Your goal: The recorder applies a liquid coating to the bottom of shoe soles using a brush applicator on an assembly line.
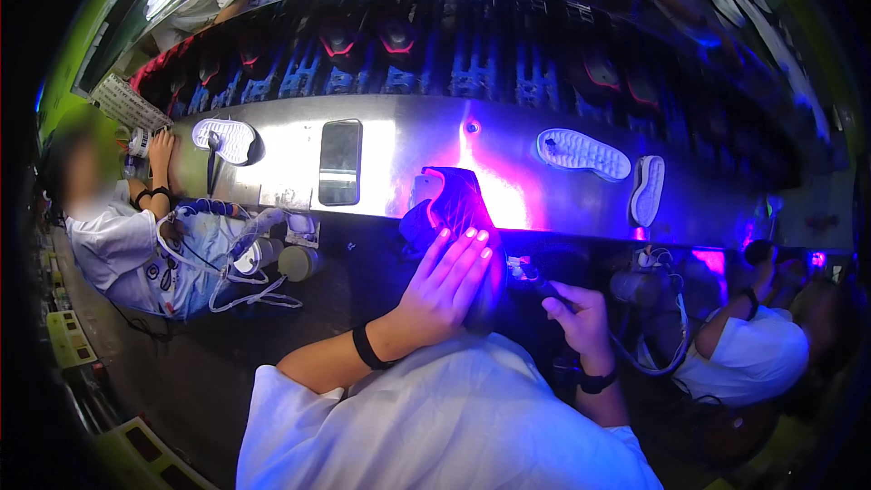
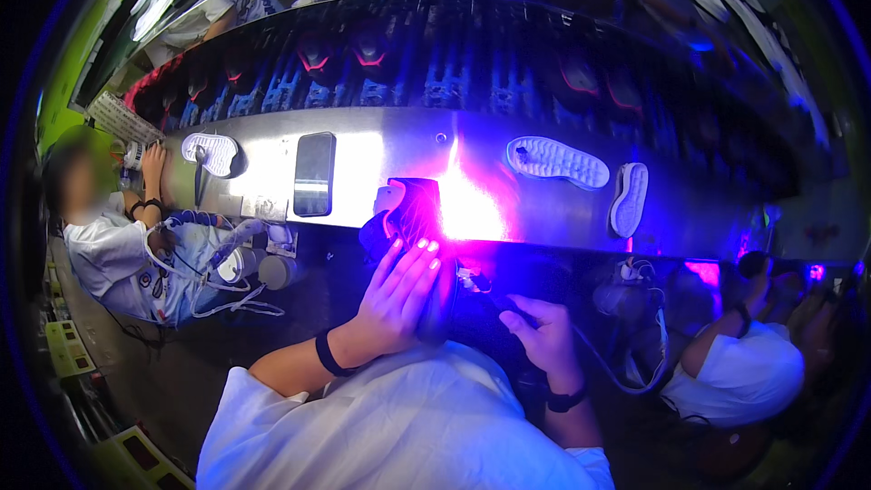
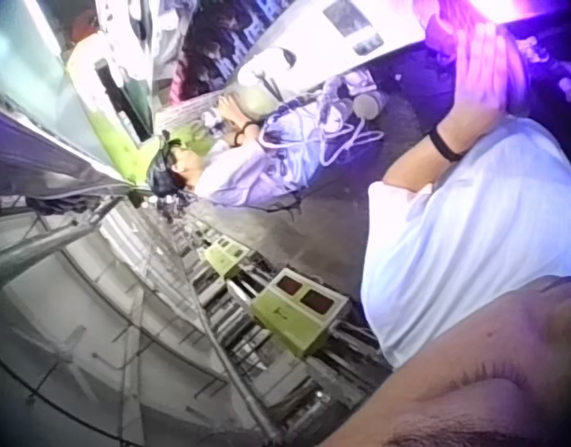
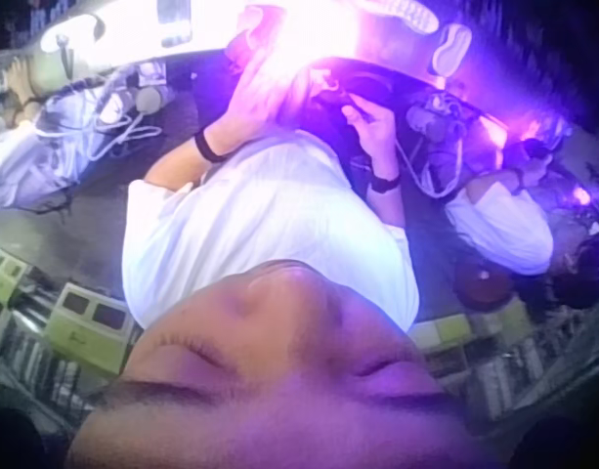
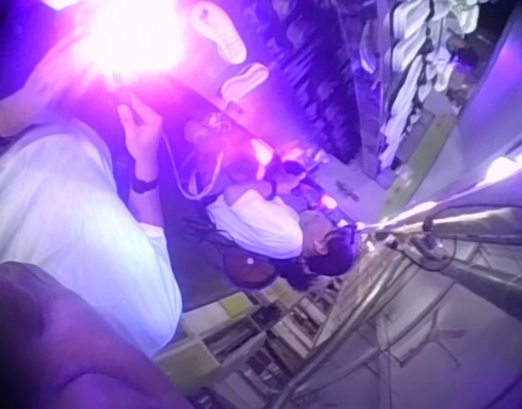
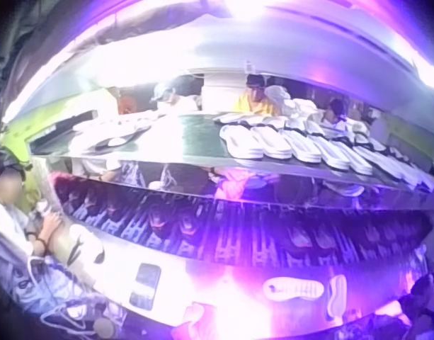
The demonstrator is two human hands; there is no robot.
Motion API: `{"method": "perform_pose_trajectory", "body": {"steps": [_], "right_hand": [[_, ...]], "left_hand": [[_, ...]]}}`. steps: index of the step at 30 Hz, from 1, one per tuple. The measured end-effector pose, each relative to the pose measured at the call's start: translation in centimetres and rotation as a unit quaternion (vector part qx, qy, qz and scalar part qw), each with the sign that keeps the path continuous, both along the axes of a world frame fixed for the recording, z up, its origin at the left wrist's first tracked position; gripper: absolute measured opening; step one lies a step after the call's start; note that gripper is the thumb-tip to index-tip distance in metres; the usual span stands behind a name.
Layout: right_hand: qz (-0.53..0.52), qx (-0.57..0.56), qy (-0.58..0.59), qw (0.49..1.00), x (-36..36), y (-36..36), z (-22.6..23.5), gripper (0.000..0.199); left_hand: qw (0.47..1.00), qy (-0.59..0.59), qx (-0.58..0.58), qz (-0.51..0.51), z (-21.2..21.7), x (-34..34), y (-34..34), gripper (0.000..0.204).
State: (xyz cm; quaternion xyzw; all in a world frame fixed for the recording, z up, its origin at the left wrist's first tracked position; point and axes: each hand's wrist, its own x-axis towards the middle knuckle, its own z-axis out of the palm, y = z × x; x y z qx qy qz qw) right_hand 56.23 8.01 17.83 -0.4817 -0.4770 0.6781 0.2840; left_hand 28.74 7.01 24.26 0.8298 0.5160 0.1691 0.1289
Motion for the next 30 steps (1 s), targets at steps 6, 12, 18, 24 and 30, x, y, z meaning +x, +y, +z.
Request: {"method": "perform_pose_trajectory", "body": {"steps": [6,12,18,24,30], "right_hand": [[-0.035,-0.007,0.025,0.999,0.1,-0.5,0.0,0.037],[-0.045,-0.068,0.075,0.994,0.2,-1.3,0.3,0.040],[-0.051,-0.051,0.076,0.994,0.7,-2.3,1.3,0.045],[-0.106,-0.068,0.077,0.989,1.7,-3.7,1.9,0.037],[-0.152,0.058,-0.055,0.985,1.2,-2.2,3.1,0.032]], "left_hand": [[1.000,-0.007,0.008,0.020,-0.2,1.3,0.8,0.068],[0.999,0.009,0.014,0.034,0.1,2.2,2.0,0.077],[0.998,0.010,0.014,0.060,0.5,3.2,3.2,0.079],[0.996,0.029,0.031,0.079,0.1,4.6,4.9,0.081],[0.993,0.015,0.036,0.107,0.0,5.9,7.6,0.082]]}}
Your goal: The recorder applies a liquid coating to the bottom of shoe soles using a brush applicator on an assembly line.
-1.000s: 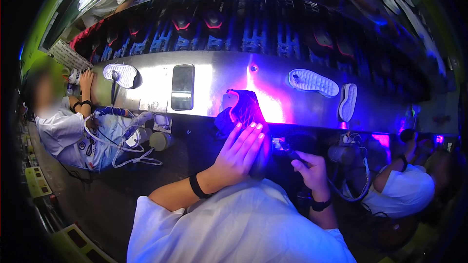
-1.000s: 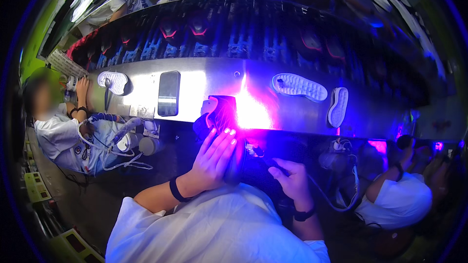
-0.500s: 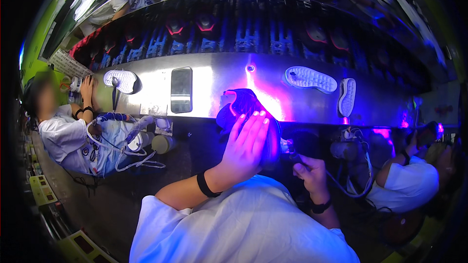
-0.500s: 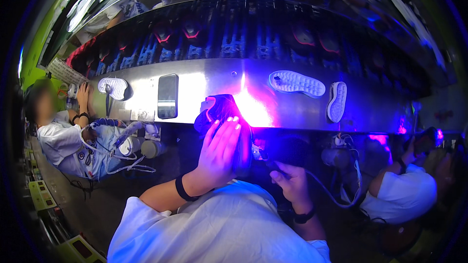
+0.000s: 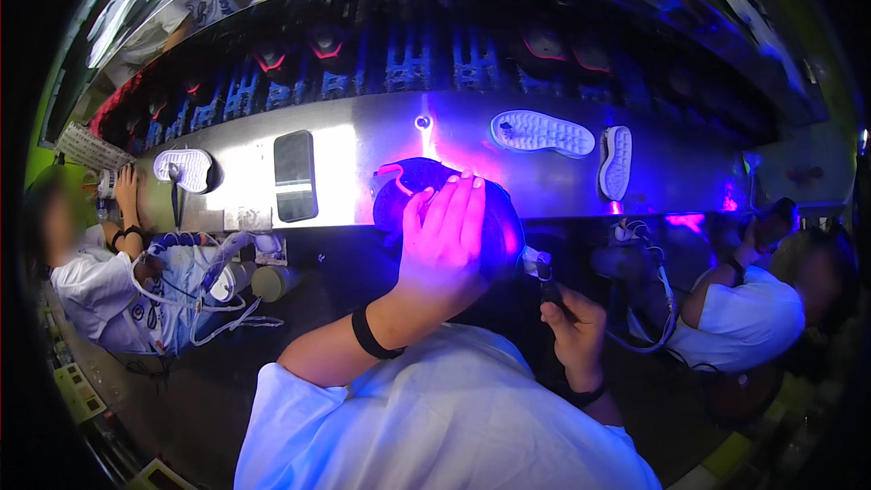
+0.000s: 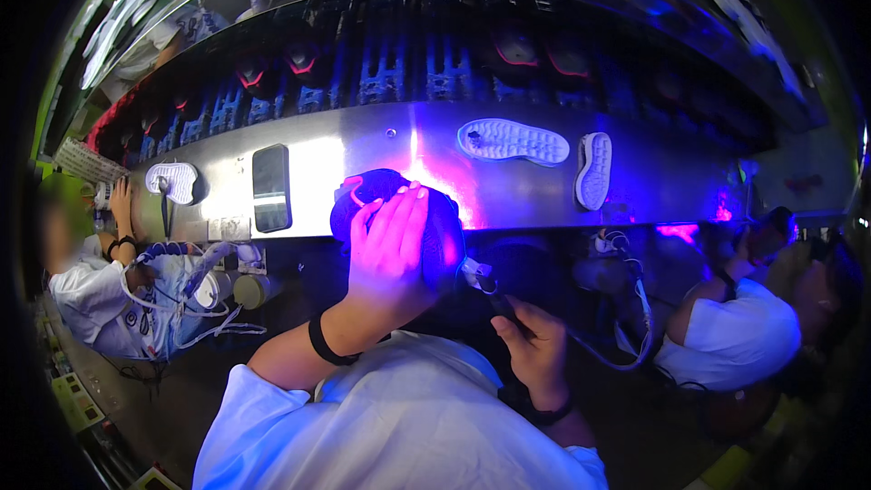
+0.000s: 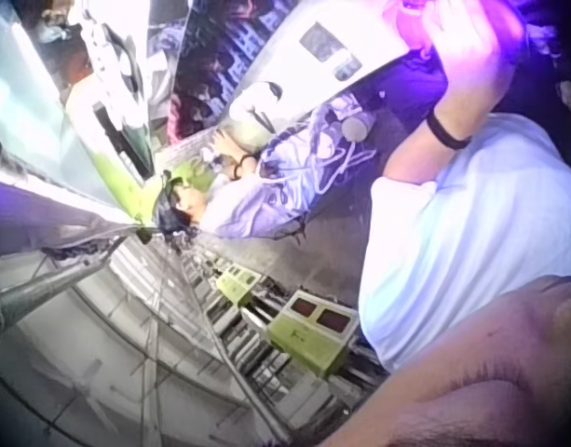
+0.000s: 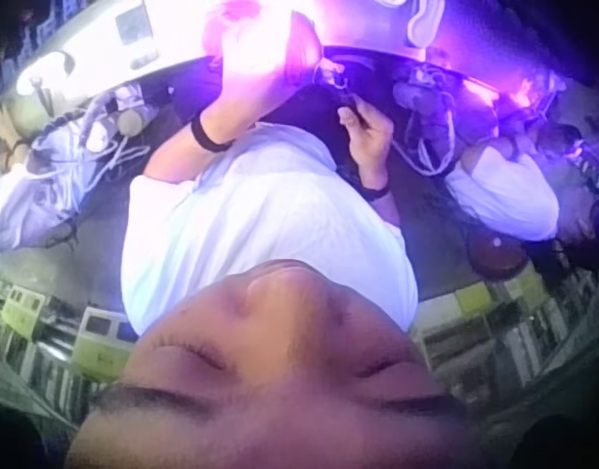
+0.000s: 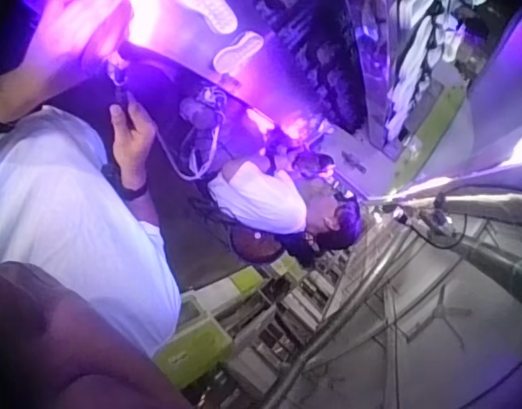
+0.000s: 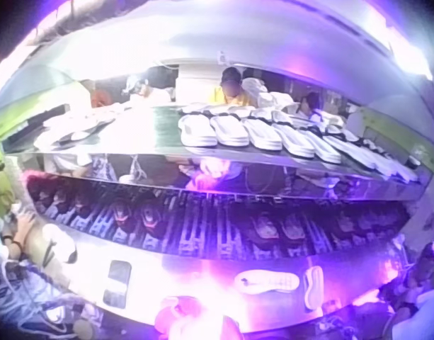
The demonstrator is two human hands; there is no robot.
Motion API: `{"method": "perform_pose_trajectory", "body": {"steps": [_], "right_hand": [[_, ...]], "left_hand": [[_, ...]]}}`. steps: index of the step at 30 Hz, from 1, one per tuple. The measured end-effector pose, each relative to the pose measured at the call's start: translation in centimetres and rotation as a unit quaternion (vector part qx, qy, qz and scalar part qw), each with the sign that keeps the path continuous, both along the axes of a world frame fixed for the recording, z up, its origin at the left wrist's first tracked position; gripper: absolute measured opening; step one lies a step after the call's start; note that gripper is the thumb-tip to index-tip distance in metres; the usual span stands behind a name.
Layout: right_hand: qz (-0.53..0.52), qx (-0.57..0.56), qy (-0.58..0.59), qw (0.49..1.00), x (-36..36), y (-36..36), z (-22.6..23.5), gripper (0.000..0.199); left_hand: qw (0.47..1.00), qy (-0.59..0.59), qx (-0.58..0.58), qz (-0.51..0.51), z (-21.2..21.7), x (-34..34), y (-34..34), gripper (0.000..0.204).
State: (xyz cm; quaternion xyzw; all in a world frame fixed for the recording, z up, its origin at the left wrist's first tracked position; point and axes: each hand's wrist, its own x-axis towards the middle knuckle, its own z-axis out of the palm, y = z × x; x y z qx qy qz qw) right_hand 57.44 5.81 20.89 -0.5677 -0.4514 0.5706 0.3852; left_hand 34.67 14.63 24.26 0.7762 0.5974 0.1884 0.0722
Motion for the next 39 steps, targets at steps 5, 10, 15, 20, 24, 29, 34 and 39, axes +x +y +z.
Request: {"method": "perform_pose_trajectory", "body": {"steps": [5,10,15,20,24,29,34,39], "right_hand": [[0.025,0.098,-0.134,0.986,0.8,4.6,2.8,0.031],[0.084,0.138,-0.181,0.970,1.6,8.8,3.2,0.032],[0.102,0.175,-0.200,0.958,0.3,12.3,2.9,0.032],[0.063,0.191,-0.166,0.965,-1.5,14.3,-0.4,0.033],[0.031,0.078,-0.010,0.996,-2.0,13.0,-5.1,0.032],[0.032,0.008,0.071,0.997,-2.2,13.9,-4.7,0.032],[0.088,0.032,-0.001,0.996,-0.4,16.0,0.6,0.037],[0.115,0.105,0.027,0.987,0.0,15.5,1.4,0.036]], "left_hand": [[1.000,-0.023,-0.005,0.010,-0.3,0.3,2.5,0.079],[0.998,-0.060,0.006,0.008,-0.5,-0.9,4.9,0.084],[0.994,-0.093,-0.050,-0.023,0.4,-2.9,7.4,0.099],[0.991,-0.098,-0.087,-0.007,0.7,-4.6,9.1,0.104],[0.981,0.086,-0.167,-0.056,0.9,-7.7,9.2,0.109],[0.974,0.080,-0.189,-0.093,0.2,-10.3,8.3,0.114],[0.974,-0.049,-0.196,-0.104,0.1,-9.3,4.8,0.123],[0.938,-0.152,-0.285,-0.124,0.6,-7.2,3.5,0.126]]}}
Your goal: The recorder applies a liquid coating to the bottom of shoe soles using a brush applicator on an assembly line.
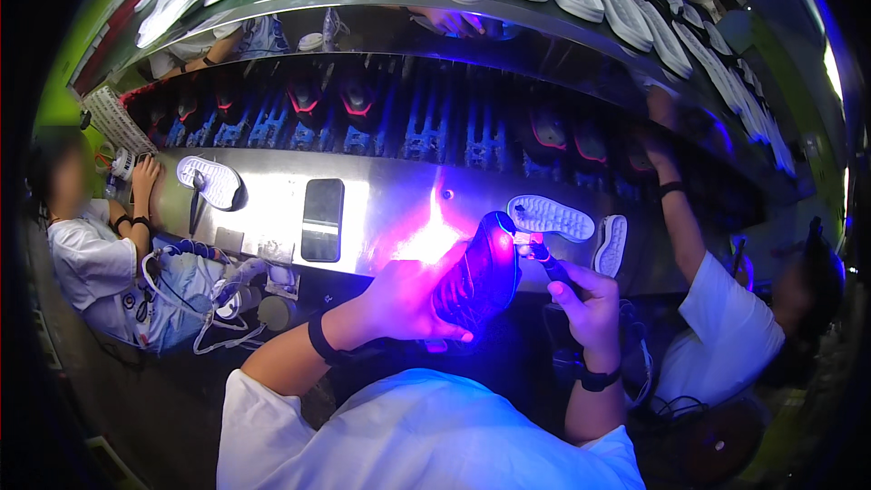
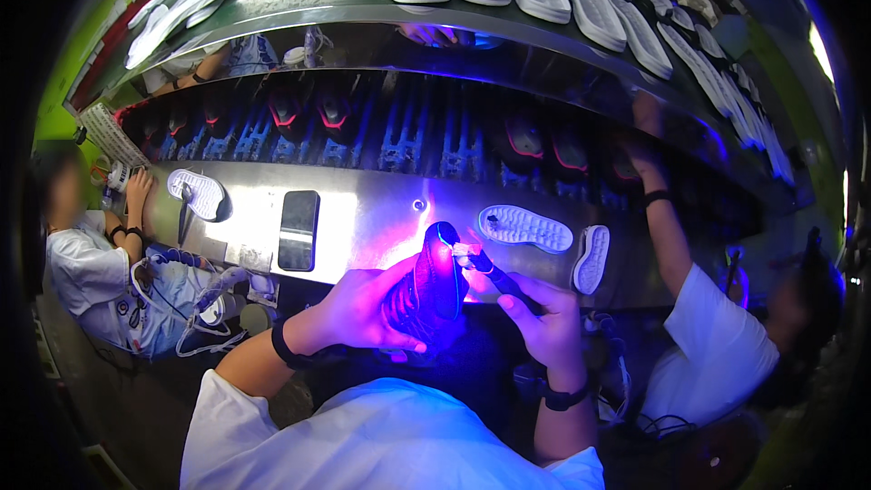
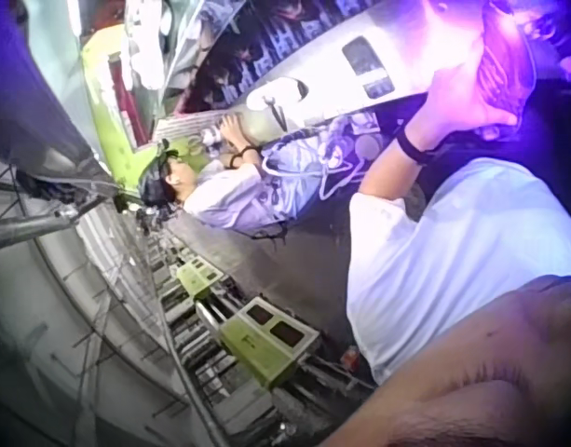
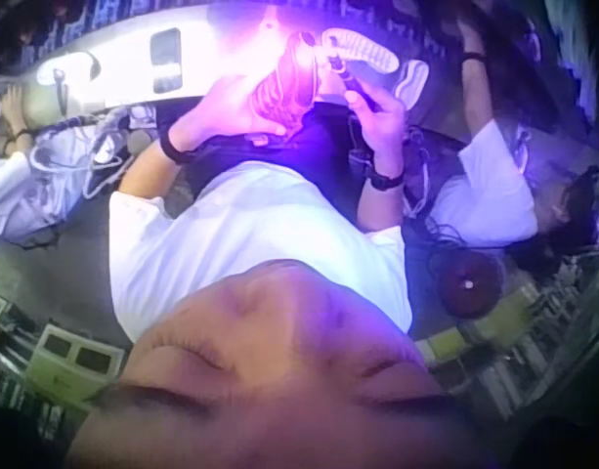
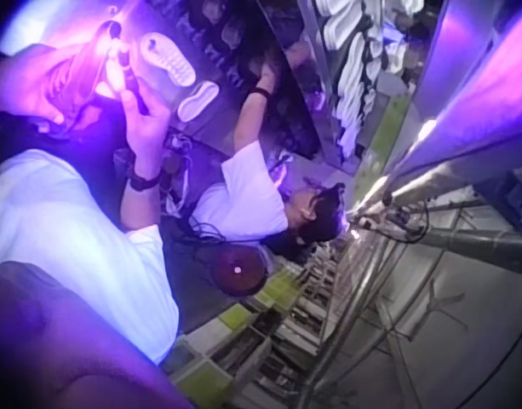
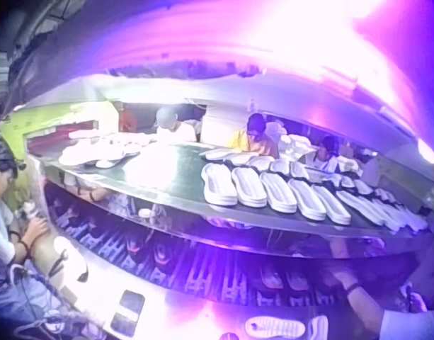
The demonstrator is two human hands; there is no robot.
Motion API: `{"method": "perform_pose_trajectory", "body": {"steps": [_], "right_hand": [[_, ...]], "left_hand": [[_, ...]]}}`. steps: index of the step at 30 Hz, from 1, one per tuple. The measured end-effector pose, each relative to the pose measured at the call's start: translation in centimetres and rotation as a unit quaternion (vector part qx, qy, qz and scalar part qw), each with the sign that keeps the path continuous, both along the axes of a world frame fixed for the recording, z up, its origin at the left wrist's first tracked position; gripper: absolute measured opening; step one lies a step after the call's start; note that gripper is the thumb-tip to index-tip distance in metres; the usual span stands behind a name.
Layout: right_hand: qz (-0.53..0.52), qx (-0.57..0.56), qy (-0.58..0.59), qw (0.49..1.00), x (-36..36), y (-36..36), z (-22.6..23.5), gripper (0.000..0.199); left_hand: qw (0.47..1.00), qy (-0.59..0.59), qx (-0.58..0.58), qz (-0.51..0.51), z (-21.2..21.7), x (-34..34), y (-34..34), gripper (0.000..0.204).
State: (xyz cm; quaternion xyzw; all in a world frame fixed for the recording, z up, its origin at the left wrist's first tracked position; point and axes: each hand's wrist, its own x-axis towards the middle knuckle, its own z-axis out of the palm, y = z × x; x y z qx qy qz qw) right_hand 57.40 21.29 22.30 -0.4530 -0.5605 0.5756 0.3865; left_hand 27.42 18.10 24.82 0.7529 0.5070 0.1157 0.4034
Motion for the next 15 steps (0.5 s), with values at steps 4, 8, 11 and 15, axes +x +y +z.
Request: {"method": "perform_pose_trajectory", "body": {"steps": [4,8,11,15], "right_hand": [[-0.001,-0.003,0.001,1.000,1.4,-0.7,0.7,0.035],[0.038,-0.048,-0.016,0.998,2.9,-0.9,1.1,0.034],[0.047,-0.075,-0.035,0.995,3.6,-1.1,0.8,0.034],[0.060,-0.057,-0.068,0.994,4.2,-1.8,0.2,0.035]], "left_hand": [[0.999,-0.028,0.015,-0.020,1.3,1.3,-0.2,0.123],[0.989,-0.136,-0.060,0.008,2.0,2.4,-0.2,0.111],[0.975,-0.184,-0.116,0.034,2.3,3.0,-0.3,0.104],[0.946,-0.226,-0.221,0.078,2.5,3.4,-0.2,0.096]]}}
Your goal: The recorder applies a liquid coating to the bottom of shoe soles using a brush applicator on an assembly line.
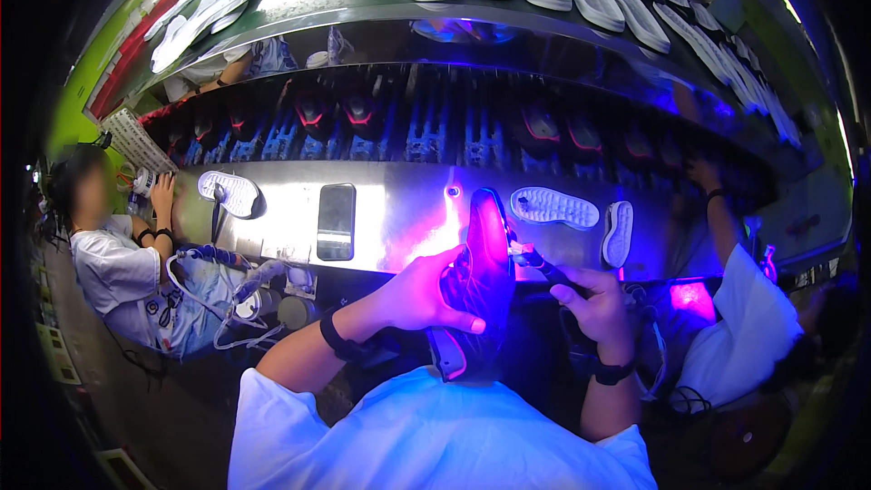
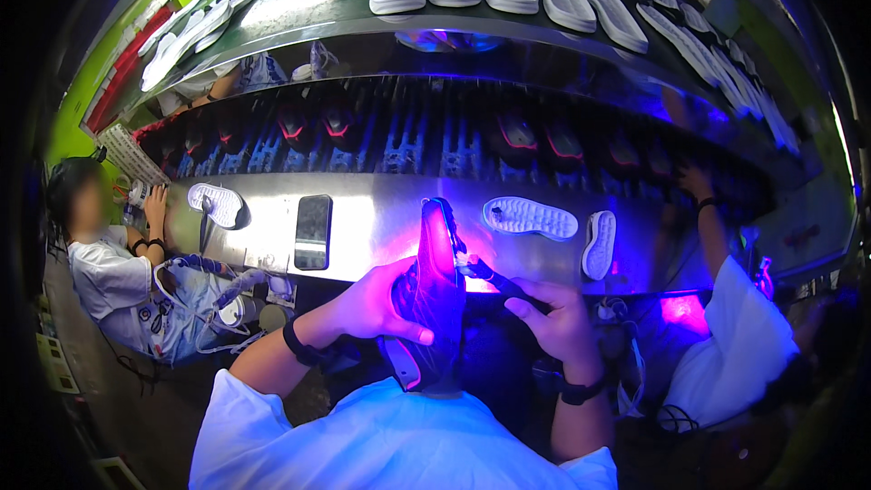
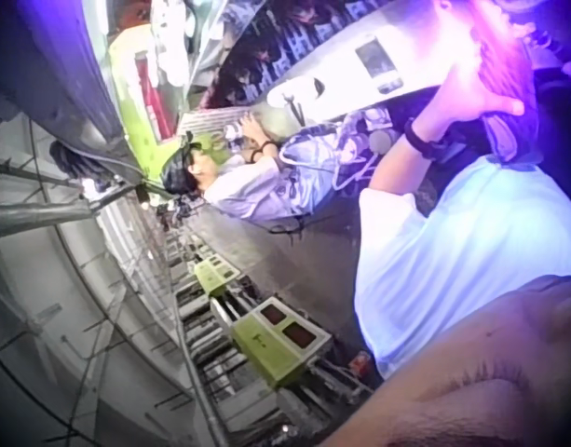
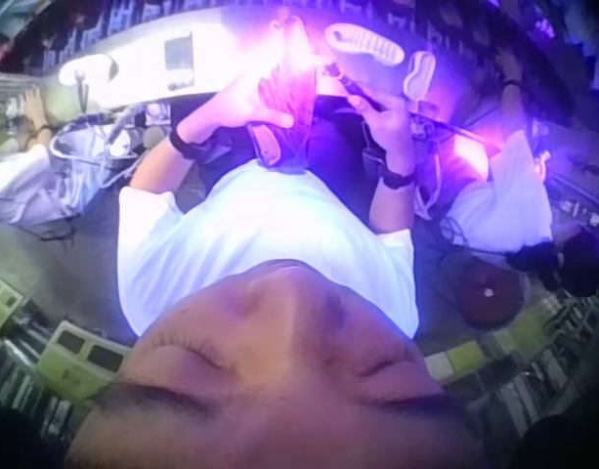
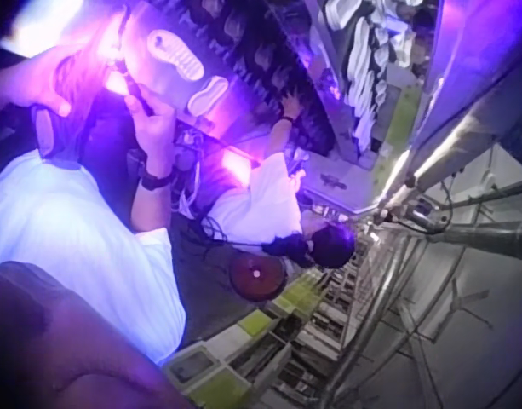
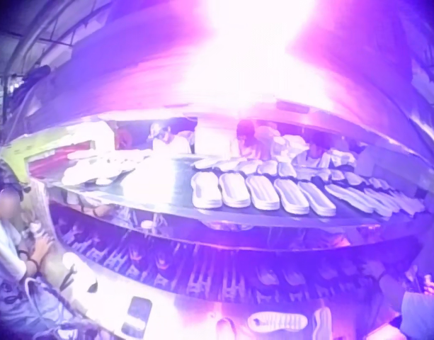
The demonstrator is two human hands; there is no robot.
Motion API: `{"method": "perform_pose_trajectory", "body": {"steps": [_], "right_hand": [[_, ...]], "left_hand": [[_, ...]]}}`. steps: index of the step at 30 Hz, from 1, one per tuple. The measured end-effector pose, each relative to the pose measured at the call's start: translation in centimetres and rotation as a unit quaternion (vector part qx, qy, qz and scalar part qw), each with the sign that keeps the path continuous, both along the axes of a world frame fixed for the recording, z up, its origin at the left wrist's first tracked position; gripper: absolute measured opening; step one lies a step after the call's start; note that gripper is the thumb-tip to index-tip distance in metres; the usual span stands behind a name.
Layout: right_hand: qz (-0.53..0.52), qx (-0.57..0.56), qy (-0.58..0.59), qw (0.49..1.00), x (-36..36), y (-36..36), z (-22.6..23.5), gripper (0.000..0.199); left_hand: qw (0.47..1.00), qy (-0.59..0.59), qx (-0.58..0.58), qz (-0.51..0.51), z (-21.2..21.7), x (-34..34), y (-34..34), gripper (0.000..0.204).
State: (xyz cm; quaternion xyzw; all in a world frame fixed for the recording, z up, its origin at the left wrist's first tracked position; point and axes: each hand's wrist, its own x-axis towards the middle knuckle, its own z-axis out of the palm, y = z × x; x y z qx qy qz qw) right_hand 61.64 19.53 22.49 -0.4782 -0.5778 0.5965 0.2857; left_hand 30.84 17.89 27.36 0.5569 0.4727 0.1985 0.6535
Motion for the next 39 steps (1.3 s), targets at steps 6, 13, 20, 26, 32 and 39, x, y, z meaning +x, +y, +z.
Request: {"method": "perform_pose_trajectory", "body": {"steps": [6,13,20,26,32,39], "right_hand": [[-0.040,0.004,0.019,0.999,-1.2,-1.7,-2.2,0.033],[-0.072,0.068,0.031,0.995,-1.9,-2.5,-4.1,0.032],[0.053,-0.073,0.033,0.995,2.6,-4.9,-4.9,0.032],[0.007,-0.114,0.014,0.993,0.6,-2.6,-3.1,0.031],[0.089,-0.093,0.011,0.992,4.0,-2.6,-2.6,0.030],[0.088,-0.005,-0.027,0.996,5.9,-3.8,-0.8,0.032]], "left_hand": [[0.991,-0.065,-0.113,0.037,-0.6,0.4,0.4,0.081],[0.973,-0.130,-0.174,0.080,-1.8,1.0,0.6,0.070],[0.971,-0.121,-0.176,0.110,-2.5,0.2,2.3,0.069],[0.970,-0.119,-0.169,0.131,-3.5,0.6,2.4,0.071],[0.966,-0.100,-0.149,0.185,-3.5,0.1,1.7,0.070],[0.945,-0.099,-0.206,0.233,-2.1,1.2,1.5,0.075]]}}
